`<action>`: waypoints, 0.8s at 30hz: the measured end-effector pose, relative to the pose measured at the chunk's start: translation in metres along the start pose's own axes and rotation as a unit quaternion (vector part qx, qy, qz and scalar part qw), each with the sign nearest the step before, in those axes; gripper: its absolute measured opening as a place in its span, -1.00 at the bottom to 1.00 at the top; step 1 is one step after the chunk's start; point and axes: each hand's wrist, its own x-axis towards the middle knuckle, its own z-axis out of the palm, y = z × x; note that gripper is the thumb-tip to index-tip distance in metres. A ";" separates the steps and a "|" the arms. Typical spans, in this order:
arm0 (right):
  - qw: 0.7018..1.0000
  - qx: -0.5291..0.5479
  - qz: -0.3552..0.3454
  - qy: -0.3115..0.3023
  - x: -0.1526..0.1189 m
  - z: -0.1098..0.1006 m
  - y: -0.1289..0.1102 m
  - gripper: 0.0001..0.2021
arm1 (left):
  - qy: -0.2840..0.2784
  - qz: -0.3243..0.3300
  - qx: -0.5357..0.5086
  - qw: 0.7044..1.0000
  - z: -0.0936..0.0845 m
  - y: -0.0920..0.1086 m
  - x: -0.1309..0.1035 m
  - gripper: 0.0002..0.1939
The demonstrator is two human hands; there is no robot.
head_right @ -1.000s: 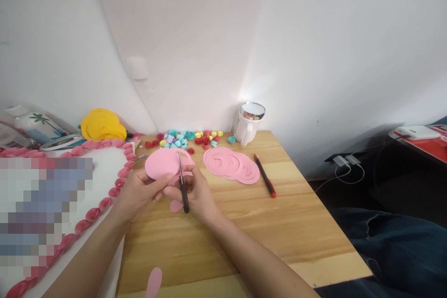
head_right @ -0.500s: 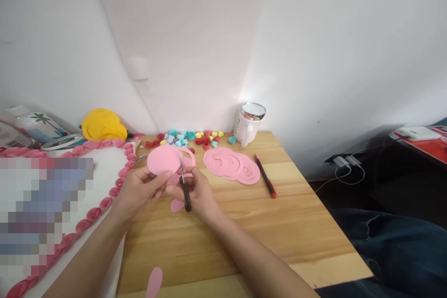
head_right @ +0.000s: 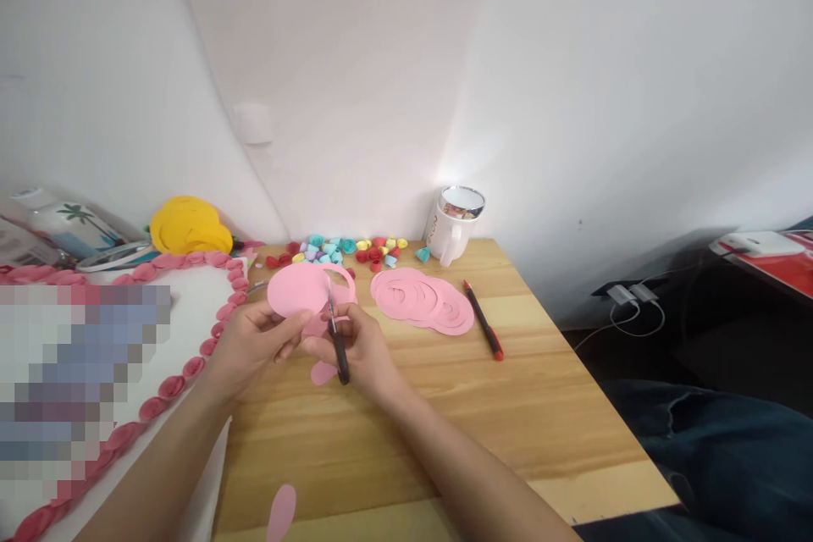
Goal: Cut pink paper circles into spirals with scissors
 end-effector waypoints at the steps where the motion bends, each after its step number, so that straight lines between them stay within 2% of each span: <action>1: 1.000 -0.003 -0.002 -0.001 0.000 0.000 0.000 -0.56 | 0.000 0.002 -0.004 1.000 0.000 0.000 0.000 -0.77; 14: 1.000 0.007 0.005 -0.006 0.000 0.001 0.000 -0.56 | 0.001 0.009 -0.069 0.998 0.001 0.001 0.001 -0.83; 19: 0.999 0.018 0.033 -0.033 -0.003 0.006 0.001 -0.55 | 0.030 -0.004 -0.032 0.999 0.003 -0.002 0.001 -0.68; 24: 0.999 0.014 0.007 -0.031 -0.003 0.008 0.000 -0.52 | 0.044 -0.022 -0.010 0.999 0.004 0.001 -0.001 -0.66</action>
